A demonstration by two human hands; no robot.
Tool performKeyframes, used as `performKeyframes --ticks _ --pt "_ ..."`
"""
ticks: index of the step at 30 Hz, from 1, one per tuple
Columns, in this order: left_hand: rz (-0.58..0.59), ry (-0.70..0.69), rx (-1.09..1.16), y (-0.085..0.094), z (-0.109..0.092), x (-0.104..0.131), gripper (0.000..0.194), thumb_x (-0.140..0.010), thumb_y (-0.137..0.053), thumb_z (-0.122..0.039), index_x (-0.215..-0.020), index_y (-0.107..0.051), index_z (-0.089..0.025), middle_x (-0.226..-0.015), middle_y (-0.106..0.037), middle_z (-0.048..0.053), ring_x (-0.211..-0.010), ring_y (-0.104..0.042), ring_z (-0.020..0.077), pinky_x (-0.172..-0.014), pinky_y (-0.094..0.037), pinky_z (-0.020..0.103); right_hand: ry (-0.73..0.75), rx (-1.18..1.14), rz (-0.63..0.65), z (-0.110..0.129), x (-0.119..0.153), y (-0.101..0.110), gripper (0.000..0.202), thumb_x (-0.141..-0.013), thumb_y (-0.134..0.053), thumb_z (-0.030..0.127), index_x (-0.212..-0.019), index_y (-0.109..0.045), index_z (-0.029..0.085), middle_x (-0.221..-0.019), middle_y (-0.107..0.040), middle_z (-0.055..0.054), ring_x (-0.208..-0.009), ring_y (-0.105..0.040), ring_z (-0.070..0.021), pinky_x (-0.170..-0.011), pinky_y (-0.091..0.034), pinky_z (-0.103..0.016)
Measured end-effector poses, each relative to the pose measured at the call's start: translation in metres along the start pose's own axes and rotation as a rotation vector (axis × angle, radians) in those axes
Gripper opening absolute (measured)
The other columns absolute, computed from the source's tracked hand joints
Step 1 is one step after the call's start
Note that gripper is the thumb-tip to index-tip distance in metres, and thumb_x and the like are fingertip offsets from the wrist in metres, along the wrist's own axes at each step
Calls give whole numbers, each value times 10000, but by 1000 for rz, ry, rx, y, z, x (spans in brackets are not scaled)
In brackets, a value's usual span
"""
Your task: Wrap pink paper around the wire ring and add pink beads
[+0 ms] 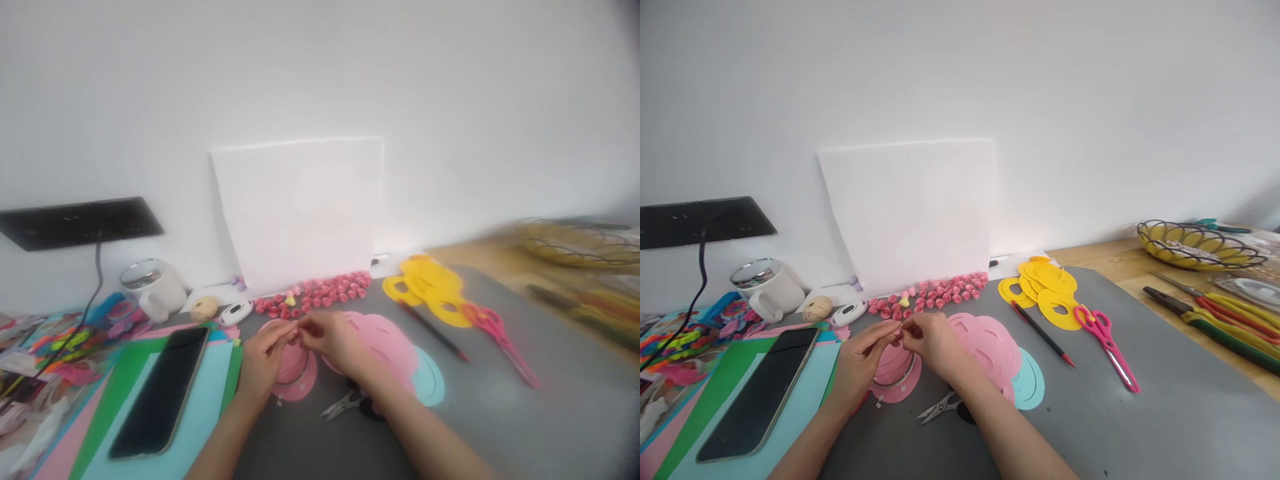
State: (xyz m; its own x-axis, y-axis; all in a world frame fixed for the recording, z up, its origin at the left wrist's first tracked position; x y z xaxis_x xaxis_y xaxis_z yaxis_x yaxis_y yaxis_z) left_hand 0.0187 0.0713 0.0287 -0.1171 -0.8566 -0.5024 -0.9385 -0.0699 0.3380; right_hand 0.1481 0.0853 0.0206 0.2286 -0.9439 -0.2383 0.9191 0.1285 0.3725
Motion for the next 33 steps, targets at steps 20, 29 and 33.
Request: performKeyframes --ticks 20,29,33 --pt "-27 86 49 2 1 -2 165 -772 -603 -267 -844 -727 -185 -847 -715 57 -675 -641 165 -672 -539 292 -182 -338 -26 -9 1 -3 97 -714 -572 214 -684 -626 138 -594 -650 -14 -525 -600 -116 -518 -489 -221" --pt "-81 239 71 11 17 -1 244 -739 -633 -335 -895 -720 -169 -881 -720 73 -783 -651 209 -764 -528 343 -127 -538 28 -5 -2 -7 227 -740 -621 337 -851 -647 141 -667 -656 -16 -610 -613 -119 -611 -517 -250" --pt "-87 269 78 12 22 -1 250 -729 -641 -337 -893 -717 -164 -765 -714 56 -757 -651 208 -755 -532 343 -145 -591 -4 -8 -2 -6 228 -702 -660 315 -847 -631 142 -672 -650 -10 -605 -617 -120 -605 -527 -252"
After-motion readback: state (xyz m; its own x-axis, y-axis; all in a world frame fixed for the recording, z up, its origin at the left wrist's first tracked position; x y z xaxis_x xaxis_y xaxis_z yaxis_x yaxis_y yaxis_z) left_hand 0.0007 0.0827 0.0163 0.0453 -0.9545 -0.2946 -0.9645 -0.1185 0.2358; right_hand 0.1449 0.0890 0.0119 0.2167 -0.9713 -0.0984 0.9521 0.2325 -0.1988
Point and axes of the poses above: each hand's wrist, its own x-axis away from the middle knuckle, its own y-axis out of the back of the hand, z = x × y, the point moved 8 cm from there along -x, towards the middle knuckle
